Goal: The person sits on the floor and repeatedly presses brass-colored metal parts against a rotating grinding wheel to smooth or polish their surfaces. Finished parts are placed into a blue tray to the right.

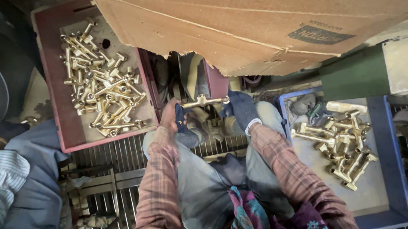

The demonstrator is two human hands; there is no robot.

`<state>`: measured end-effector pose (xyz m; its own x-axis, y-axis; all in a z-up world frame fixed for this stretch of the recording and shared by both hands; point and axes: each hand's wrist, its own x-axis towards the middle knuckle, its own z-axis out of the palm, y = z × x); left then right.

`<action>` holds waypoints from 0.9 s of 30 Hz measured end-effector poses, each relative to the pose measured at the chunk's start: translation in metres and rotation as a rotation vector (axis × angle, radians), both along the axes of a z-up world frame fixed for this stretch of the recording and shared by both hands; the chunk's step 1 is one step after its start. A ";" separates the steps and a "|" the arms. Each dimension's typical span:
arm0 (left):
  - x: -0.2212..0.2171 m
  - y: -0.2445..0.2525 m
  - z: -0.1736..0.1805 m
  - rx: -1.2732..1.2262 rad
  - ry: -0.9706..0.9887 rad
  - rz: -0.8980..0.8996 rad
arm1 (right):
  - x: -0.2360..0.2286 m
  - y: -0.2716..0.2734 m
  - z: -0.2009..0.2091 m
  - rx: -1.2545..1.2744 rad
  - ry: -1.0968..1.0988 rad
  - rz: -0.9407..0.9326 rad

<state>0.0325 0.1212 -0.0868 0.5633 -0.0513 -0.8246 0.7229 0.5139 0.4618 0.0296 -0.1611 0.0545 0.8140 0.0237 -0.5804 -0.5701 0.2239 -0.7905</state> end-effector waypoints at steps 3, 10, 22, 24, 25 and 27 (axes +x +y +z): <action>0.008 0.007 -0.008 0.014 0.046 -0.066 | 0.002 0.001 -0.012 0.011 0.027 0.025; -0.050 0.008 0.060 0.030 -0.170 0.043 | -0.018 -0.014 0.027 0.059 0.055 0.203; -0.054 -0.029 0.152 0.397 -0.879 -0.078 | -0.025 -0.039 0.052 0.004 -0.453 0.324; -0.045 -0.033 0.149 0.298 -0.779 -0.029 | -0.017 -0.037 0.046 0.016 -0.426 0.307; -0.041 -0.033 0.147 0.307 -0.728 -0.011 | -0.014 -0.035 0.044 -0.039 -0.387 0.311; -0.035 -0.033 0.140 0.327 -0.622 0.020 | -0.011 -0.028 0.041 -0.103 -0.309 0.299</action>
